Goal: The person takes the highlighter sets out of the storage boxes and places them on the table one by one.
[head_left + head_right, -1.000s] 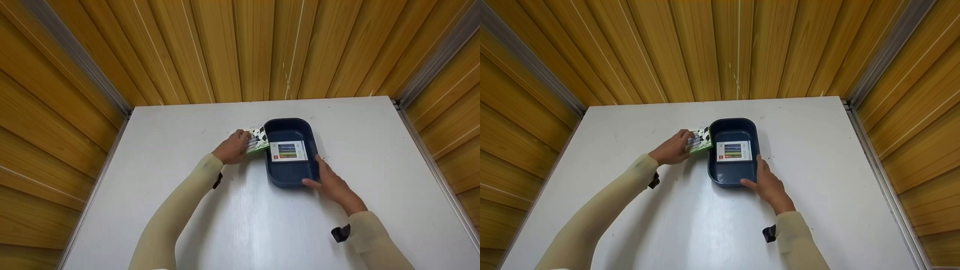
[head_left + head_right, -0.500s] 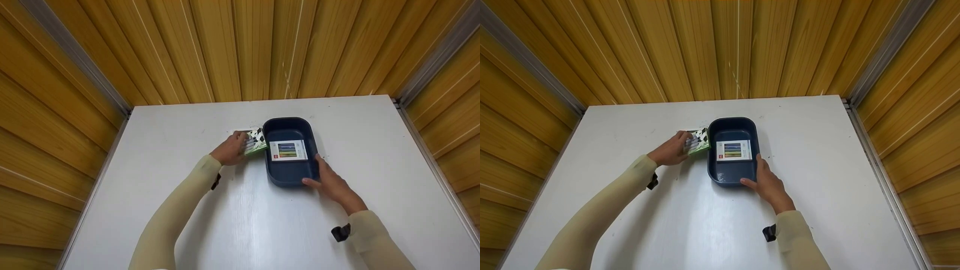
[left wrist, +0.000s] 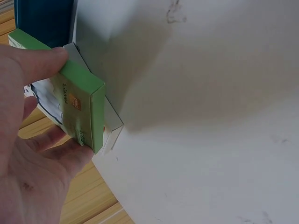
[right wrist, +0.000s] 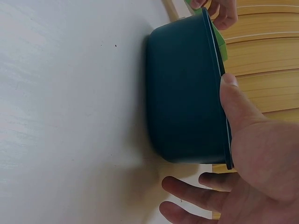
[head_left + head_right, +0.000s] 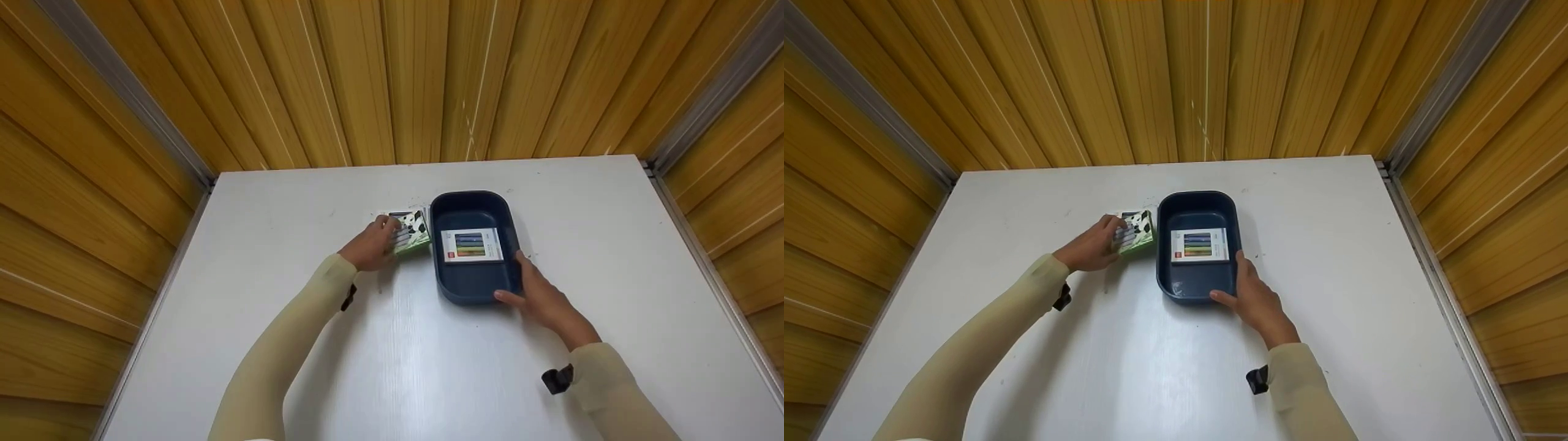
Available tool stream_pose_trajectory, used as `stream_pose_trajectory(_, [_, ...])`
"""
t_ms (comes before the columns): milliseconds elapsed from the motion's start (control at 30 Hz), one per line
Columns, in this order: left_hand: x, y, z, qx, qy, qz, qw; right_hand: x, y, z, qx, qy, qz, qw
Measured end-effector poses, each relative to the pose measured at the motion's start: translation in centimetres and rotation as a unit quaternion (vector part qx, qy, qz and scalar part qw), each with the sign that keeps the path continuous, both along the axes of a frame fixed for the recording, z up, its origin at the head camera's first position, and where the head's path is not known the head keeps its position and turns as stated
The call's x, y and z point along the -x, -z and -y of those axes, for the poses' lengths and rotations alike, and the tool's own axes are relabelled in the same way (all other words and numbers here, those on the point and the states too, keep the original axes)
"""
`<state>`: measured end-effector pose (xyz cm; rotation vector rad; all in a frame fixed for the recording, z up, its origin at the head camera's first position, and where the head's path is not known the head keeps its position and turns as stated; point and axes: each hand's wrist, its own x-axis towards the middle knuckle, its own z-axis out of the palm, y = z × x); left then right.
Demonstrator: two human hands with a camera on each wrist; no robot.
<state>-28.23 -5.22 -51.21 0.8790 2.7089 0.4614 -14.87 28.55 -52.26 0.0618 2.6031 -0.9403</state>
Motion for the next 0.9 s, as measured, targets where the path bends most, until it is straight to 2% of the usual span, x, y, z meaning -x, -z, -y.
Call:
stream_pose_trajectory(133, [0.0, 0.1, 0.2, 0.006, -0.002, -0.007, 1.0000, 0.0, 0.0, 0.0, 0.001, 0.001, 0.001, 1.0000])
stream_pose_trajectory(333, [-0.1, 0.2, 0.2, -0.002, -0.012, 0.004, 0.9999, 0.0, 0.0, 0.0, -0.002, -0.001, -0.003, 1.0000])
stream_pose_trajectory(467, [-0.2, 0.4, 0.1, 0.009, -0.012, 0.003, 0.9999, 0.0, 0.0, 0.0, -0.002, -0.002, -0.005, 1.0000])
stream_pose_trajectory(900, [-0.4, 1.1, -0.3, 0.035, 0.032, -0.038, 0.9982, 0.1, 0.1, 0.0, -0.001, 0.001, -0.003, 1.0000])
